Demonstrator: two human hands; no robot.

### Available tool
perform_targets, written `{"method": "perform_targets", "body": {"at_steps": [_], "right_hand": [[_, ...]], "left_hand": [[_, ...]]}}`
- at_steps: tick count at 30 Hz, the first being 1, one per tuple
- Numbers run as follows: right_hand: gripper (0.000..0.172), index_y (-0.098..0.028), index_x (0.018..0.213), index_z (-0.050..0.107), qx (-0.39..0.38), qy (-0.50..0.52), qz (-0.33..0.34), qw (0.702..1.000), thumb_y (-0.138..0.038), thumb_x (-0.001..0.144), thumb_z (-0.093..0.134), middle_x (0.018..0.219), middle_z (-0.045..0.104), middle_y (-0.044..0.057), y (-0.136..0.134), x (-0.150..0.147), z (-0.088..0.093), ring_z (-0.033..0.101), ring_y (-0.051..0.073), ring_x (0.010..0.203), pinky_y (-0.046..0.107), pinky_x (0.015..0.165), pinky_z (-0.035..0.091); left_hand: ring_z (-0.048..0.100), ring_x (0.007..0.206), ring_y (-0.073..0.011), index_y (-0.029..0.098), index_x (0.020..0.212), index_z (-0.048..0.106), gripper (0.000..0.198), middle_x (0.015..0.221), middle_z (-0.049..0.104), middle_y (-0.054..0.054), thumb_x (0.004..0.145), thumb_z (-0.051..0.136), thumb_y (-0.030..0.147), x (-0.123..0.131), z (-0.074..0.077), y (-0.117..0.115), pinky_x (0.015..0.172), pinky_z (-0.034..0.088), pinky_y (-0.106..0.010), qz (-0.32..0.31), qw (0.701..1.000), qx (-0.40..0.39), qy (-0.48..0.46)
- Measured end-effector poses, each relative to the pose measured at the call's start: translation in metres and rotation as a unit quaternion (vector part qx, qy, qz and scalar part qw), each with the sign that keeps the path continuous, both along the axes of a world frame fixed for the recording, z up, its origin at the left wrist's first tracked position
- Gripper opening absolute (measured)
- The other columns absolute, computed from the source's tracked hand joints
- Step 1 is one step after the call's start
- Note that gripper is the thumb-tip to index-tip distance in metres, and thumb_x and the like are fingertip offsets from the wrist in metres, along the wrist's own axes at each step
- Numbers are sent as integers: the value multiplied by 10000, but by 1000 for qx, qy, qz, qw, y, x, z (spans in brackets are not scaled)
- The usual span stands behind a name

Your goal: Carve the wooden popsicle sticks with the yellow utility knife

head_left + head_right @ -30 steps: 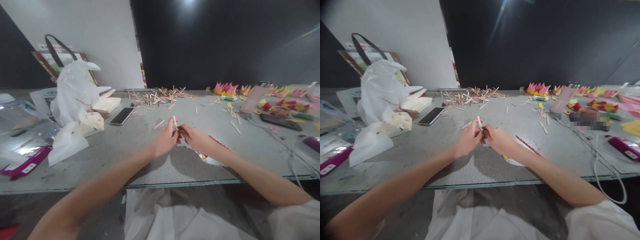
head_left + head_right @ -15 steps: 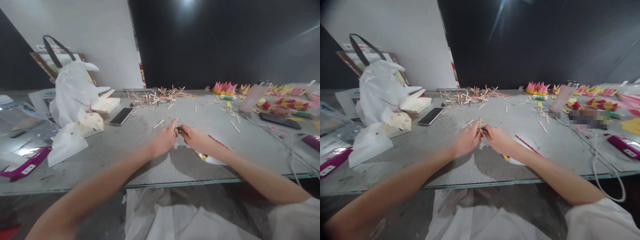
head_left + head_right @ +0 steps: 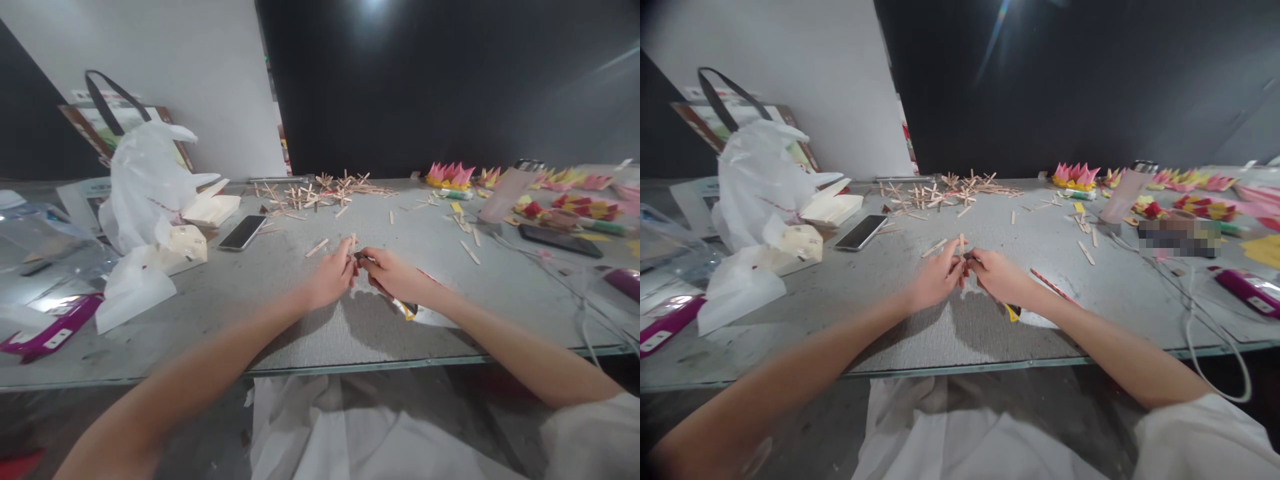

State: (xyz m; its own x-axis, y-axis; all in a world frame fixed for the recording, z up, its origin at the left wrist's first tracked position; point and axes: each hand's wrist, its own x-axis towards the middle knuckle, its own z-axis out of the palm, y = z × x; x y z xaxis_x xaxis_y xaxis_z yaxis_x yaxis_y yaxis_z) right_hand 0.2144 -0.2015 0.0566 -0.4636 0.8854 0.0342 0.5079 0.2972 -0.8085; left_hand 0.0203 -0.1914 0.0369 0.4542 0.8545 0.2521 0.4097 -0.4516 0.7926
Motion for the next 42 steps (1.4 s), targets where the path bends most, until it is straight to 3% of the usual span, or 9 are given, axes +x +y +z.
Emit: {"method": "perform_targets", "body": {"at_steps": [7,22,33,37,40,42], "right_hand": [[192,-242,928,508,-101,68,-12,992,-290,1080,401,570,474,-72,-2,-1,7,442,104,369,219,335,355],[161,-249,914,501,-206,202,-11,957,-344,1044,511,525,448,-89,-2,-7,2,375,96,353,201,310,341],[230,-243,915,508,-260,277,3,925,-431,992,615,558,483,-76,1,-4,-1,366,80,363,205,332,318],[235,-245,939,529,-172,253,20,952,-461,1028,552,580,486,-77,-2,-2,3,394,94,378,233,370,330],[242,-233,1046,620,53,159,-30,985,-458,1050,532,608,541,-61,-3,3,4,453,106,447,247,471,371],[266,-226,1148,688,212,70,-76,972,-440,1040,572,625,580,-50,0,8,2,491,113,512,252,562,400]], "left_hand": [[685,615,-153,235,1399,449,345,777,692,34,1055,437,229,2,-3,2,634,510,-265,-5,1000,1,-16],[690,627,-137,222,1408,423,376,767,703,46,1039,456,158,2,-11,4,646,508,-251,14,999,30,-26],[682,590,-144,246,1368,429,354,740,704,49,1030,536,246,4,-17,9,594,511,-255,9,995,3,-102],[686,584,-147,248,1345,389,369,746,709,46,1042,577,343,8,-18,9,583,529,-259,-7,985,-28,-170],[704,600,-152,236,1358,362,434,766,725,27,1042,606,407,11,-16,6,598,542,-268,-20,977,-59,-205],[711,599,-156,225,1385,338,498,774,730,19,1031,633,414,13,-13,4,599,544,-274,-25,971,-85,-222]]}}
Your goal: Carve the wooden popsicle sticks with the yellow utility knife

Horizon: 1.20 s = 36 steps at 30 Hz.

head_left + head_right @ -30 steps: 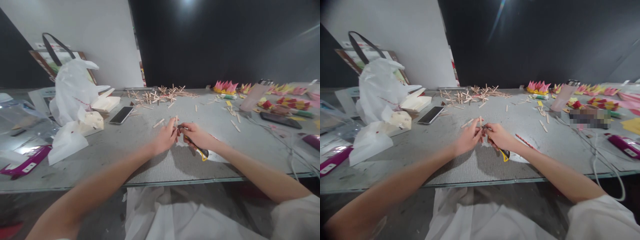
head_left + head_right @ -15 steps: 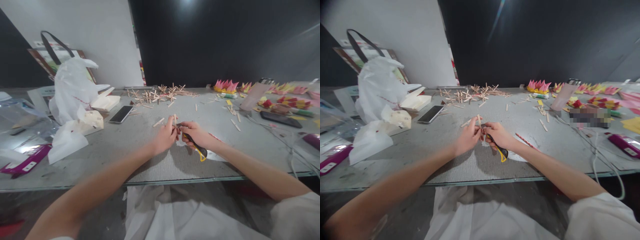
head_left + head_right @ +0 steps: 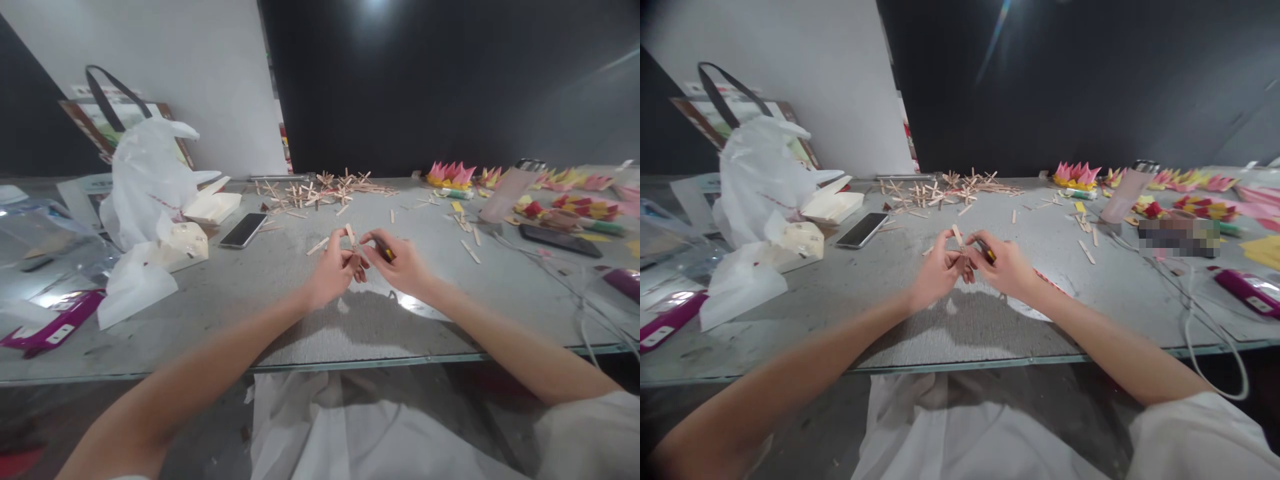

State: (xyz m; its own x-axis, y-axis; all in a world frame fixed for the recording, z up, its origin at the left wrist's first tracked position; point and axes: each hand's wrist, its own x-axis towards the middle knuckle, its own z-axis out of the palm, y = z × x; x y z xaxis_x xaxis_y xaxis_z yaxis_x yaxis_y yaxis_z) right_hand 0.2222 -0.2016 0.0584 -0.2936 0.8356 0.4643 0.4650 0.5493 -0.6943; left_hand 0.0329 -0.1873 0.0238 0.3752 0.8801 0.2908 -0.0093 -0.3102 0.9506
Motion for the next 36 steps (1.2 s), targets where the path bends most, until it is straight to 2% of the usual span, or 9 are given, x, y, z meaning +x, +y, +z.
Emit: {"method": "perform_targets", "body": {"at_steps": [2,4,9,16,20,25,31,36], "right_hand": [[308,-238,1246,730,88,-70,-43,993,-415,1044,580,621,613,-42,5,5,-4,515,118,536,252,606,406],[335,-258,1299,751,134,-119,-41,983,-389,1066,549,665,690,-21,10,8,-7,552,121,552,249,613,404],[326,-263,1228,800,167,-176,7,970,-331,1083,515,825,815,23,22,12,-15,664,132,628,238,634,429],[252,-244,1140,792,136,-169,5,976,-295,1050,563,788,807,6,27,11,-20,699,136,637,237,672,466],[227,-254,1163,763,92,-194,-10,977,-284,1039,576,825,818,2,26,8,-19,739,158,704,245,700,469],[248,-226,1259,684,48,-251,-22,967,-299,1066,547,910,830,39,23,2,-18,752,195,739,264,635,391],[262,-179,1309,601,24,-304,-11,952,-300,1103,494,943,825,96,22,-4,-18,751,216,760,276,628,330],[266,-178,1291,604,13,-291,8,957,-328,1110,477,877,812,83,27,-4,-23,743,217,751,278,630,335]], "left_hand": [[716,593,-157,221,1400,317,544,790,736,14,1017,660,399,1,3,-2,597,547,-279,-8,1000,-25,-13],[718,589,-156,221,1393,317,563,790,732,21,999,688,375,1,6,-4,602,554,-281,-15,999,-42,-22],[719,591,-156,225,1346,339,558,760,713,43,970,730,358,1,9,-6,627,574,-293,-39,997,-62,-30],[739,629,-169,227,1349,345,548,772,721,36,978,719,379,0,2,-4,666,596,-311,-41,997,-58,-12],[747,659,-173,231,1376,347,543,791,730,26,991,700,380,-2,-4,-1,680,591,-310,-32,999,-36,24],[751,661,-167,252,1338,360,459,771,716,48,999,661,326,-4,-5,-2,677,586,-297,-10,997,-27,72],[750,621,-181,259,1312,379,467,733,729,55,953,678,252,-3,-10,1,646,588,-306,-8,999,-43,31],[731,542,-182,253,1274,360,472,649,703,89,920,665,183,1,-10,10,608,590,-304,4,994,-112,-10]]}}
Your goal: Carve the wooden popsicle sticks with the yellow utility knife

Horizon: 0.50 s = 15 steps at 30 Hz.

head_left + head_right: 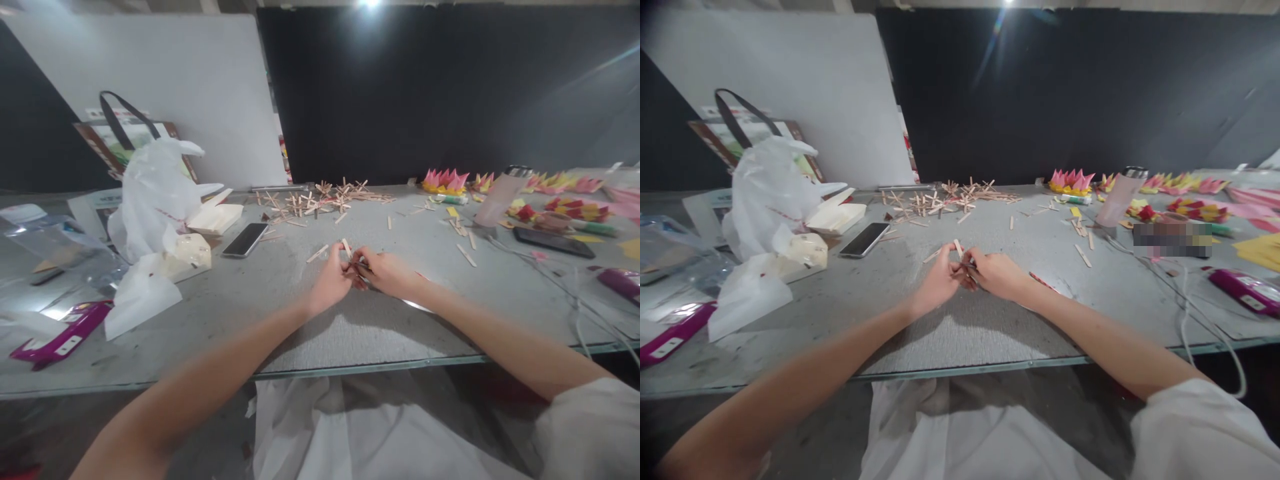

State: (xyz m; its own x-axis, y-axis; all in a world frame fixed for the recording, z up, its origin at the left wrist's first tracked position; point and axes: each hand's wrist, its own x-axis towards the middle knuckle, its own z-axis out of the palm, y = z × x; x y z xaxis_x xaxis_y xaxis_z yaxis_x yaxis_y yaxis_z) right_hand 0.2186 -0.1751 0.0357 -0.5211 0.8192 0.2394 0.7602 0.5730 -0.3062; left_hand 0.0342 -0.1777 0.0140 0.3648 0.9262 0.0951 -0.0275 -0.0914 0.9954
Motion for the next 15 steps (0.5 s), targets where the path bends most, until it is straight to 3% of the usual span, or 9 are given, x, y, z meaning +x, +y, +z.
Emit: {"method": "perform_targets", "body": {"at_steps": [5,10,15], "right_hand": [[283,-210,1238,655,2,77,-32,997,-407,1099,506,925,821,71,4,4,-1,744,220,751,277,655,385],[300,-218,1127,733,40,118,-77,989,-424,1081,520,874,805,70,3,12,10,717,219,713,287,664,397],[462,-254,1424,644,47,129,-77,987,-529,1068,541,695,686,-5,4,20,19,608,192,591,275,623,363]], "left_hand": [[735,550,-168,239,1210,349,412,708,730,57,961,677,223,-5,11,4,606,601,-297,58,998,-15,-11],[706,527,-154,229,1088,411,265,732,742,12,990,657,238,-6,17,-1,565,558,-281,47,999,-12,1],[654,508,-116,191,985,554,167,678,705,12,993,680,302,-6,18,-2,536,502,-237,21,998,30,43]]}}
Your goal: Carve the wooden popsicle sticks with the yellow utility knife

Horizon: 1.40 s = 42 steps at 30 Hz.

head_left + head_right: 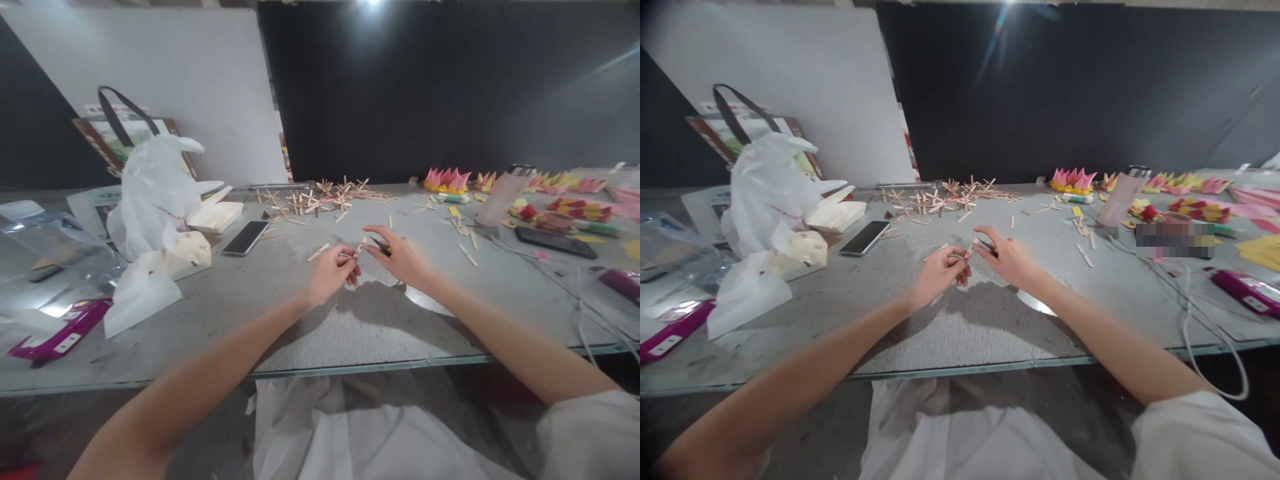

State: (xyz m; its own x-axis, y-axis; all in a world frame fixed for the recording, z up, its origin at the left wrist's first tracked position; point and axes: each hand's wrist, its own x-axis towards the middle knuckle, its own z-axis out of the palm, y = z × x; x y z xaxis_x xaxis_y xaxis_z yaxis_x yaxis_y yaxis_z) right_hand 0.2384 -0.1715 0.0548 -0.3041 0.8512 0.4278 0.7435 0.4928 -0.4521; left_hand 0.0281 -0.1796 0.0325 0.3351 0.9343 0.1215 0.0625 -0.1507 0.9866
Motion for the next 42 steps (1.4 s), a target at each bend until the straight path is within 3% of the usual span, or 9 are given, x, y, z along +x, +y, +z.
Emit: {"method": "perform_targets", "body": {"at_steps": [4,9,13,17,23,27,30,36,42], "right_hand": [[375,-226,1116,747,-22,-5,17,1000,-547,1048,566,729,688,18,6,3,-1,564,166,600,278,619,343],[432,-193,836,667,-54,75,40,995,-580,1001,572,605,552,-17,2,-4,-1,458,140,573,279,582,319],[436,-194,858,641,-115,165,66,977,-597,1000,552,556,490,-42,-10,-15,1,434,132,524,279,541,317],[434,-215,867,580,-158,196,89,964,-621,1014,541,562,501,-44,-15,-19,0,441,129,494,277,513,324],[303,-260,1146,433,-176,196,71,962,-523,1041,543,606,444,-107,-12,-12,-5,416,140,504,263,522,327],[175,-260,1127,423,-137,115,69,982,-424,1075,451,635,497,-73,-14,-8,-2,471,164,538,284,562,342],[178,-243,1163,491,-125,36,63,989,-384,1091,410,640,567,-36,-17,-7,2,518,178,541,293,568,322],[253,-197,1182,628,-173,-56,65,981,-283,1097,406,668,669,18,-22,-11,2,563,164,520,299,561,292],[274,-188,1073,667,-200,-56,58,977,-249,1105,401,572,616,-3,-22,-18,-4,535,148,477,300,559,280]], "left_hand": [[633,502,-111,167,934,625,283,676,697,-1,955,749,421,-3,1,4,520,480,-240,13,1000,20,0],[703,630,-151,156,950,657,403,814,756,-70,911,793,533,-7,3,8,632,561,-297,37,994,24,-97],[708,684,-163,153,1007,699,442,837,755,-71,909,787,574,-5,1,5,684,577,-318,20,990,56,-130],[702,700,-178,164,1011,725,433,757,725,-49,948,729,593,1,-1,0,703,575,-318,37,992,99,-73],[717,737,-190,198,922,657,230,795,738,-51,1021,634,405,-3,-6,7,739,570,-323,58,990,115,53],[672,657,-166,229,910,552,79,717,688,2,973,597,213,-7,-15,15,700,533,-305,24,989,106,97],[651,649,-151,244,940,519,178,707,660,41,870,623,117,-7,-18,16,678,490,-278,19,988,101,118],[648,670,-160,254,878,483,200,721,652,47,832,609,106,-5,-19,13,665,457,-278,41,977,131,161],[664,678,-171,254,926,506,222,727,679,42,824,609,86,-2,-18,12,675,457,-284,53,975,137,165]]}}
